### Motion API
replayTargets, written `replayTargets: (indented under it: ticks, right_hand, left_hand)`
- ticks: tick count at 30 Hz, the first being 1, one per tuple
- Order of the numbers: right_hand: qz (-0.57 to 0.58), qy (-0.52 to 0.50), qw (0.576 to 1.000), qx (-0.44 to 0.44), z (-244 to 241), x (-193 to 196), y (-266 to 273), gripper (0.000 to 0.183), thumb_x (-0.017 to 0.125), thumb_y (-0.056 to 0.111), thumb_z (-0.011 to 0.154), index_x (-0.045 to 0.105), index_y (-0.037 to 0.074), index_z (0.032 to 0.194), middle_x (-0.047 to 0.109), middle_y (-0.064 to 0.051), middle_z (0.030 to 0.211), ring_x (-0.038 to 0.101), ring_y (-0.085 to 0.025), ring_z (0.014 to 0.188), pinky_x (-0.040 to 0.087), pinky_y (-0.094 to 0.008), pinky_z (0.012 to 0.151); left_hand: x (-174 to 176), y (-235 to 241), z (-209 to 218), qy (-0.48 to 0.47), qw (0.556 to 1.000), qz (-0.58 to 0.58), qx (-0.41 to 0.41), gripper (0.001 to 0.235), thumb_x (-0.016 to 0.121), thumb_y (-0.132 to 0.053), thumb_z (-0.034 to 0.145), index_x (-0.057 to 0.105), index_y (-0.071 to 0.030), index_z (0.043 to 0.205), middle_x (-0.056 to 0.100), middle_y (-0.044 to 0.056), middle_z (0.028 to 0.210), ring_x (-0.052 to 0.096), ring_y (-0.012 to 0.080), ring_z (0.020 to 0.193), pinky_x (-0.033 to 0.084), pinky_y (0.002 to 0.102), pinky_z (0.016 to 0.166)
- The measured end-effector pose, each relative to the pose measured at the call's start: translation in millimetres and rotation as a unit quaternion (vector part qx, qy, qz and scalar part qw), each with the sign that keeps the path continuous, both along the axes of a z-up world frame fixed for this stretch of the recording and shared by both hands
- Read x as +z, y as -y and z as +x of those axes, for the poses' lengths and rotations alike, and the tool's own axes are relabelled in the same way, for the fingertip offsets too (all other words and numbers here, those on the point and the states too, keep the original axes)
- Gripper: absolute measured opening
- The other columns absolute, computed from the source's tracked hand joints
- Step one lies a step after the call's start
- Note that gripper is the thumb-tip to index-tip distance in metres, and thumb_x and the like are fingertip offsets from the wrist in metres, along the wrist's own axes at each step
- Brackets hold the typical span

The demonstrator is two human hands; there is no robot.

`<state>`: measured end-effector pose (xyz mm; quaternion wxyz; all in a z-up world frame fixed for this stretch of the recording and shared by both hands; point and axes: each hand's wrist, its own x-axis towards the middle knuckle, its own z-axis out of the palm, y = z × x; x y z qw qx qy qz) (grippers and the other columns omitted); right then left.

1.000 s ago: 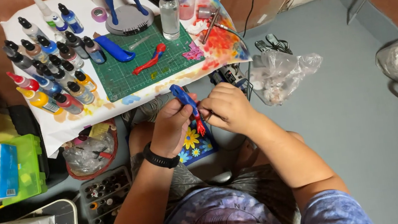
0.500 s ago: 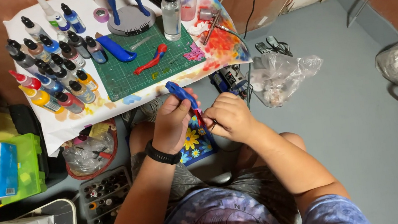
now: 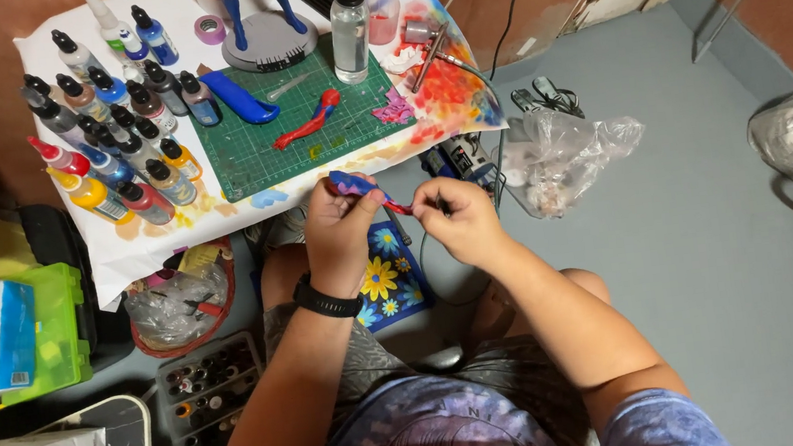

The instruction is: Trimming excess material or masking tape from a small Spider-Man figurine using a utility knife.

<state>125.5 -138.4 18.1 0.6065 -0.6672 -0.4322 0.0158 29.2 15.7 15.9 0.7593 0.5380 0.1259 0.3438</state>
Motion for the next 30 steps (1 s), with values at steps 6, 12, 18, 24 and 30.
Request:
replayTargets:
  ticks: [6,12,18,24,30]
  right_hand:
    - [-0.003,-0.066,0.998,-0.011,18,5,-17,0.009,0.064,-0.001,0.089,0.070,0.004,0.084,0.056,-0.002,0.061,0.049,-0.010,0.064,0.044,-0.029,0.060]
    - [-0.009,-0.119,0.993,0.006,10,6,-21,0.011,0.061,0.000,0.090,0.068,0.006,0.084,0.053,0.001,0.061,0.047,-0.009,0.064,0.043,-0.024,0.063]
    - [-0.003,-0.123,0.992,-0.005,-1,5,-23,0.011,0.060,-0.001,0.092,0.067,0.006,0.086,0.052,0.000,0.060,0.047,-0.009,0.063,0.043,-0.024,0.062]
    - [0.026,-0.048,0.995,-0.085,-8,8,-16,0.021,0.069,0.003,0.096,0.067,0.002,0.117,0.057,-0.005,0.073,0.053,-0.012,0.070,0.046,-0.028,0.067]
    - [0.008,0.009,0.995,-0.097,0,-1,-18,0.059,0.074,0.005,0.092,0.042,-0.003,0.141,0.053,-0.009,0.077,0.052,-0.019,0.071,0.045,-0.036,0.070]
  left_hand:
    - [-14,-17,21,-0.020,0.986,0.146,0.073,0.027,0.086,-0.005,0.082,0.061,-0.004,0.092,0.073,0.008,0.091,0.072,0.0120,0.077,0.059,0.027,0.071]
    - [4,-15,16,-0.048,0.981,0.160,0.096,0.029,0.087,-0.006,0.080,0.059,-0.005,0.089,0.071,0.009,0.080,0.068,0.0125,0.064,0.058,0.025,0.061]
    - [-6,-18,18,-0.067,0.985,0.130,0.093,0.028,0.086,-0.009,0.082,0.059,-0.004,0.090,0.071,0.010,0.076,0.067,0.0103,0.064,0.056,0.025,0.060]
    - [-8,-17,14,-0.060,0.992,0.097,0.046,0.032,0.086,-0.012,0.082,0.058,-0.004,0.096,0.072,0.011,0.080,0.066,0.0078,0.072,0.056,0.025,0.067]
    - [5,-11,11,-0.039,0.997,0.072,-0.012,0.033,0.084,-0.012,0.085,0.058,-0.003,0.103,0.074,0.013,0.089,0.069,0.0111,0.081,0.057,0.028,0.075]
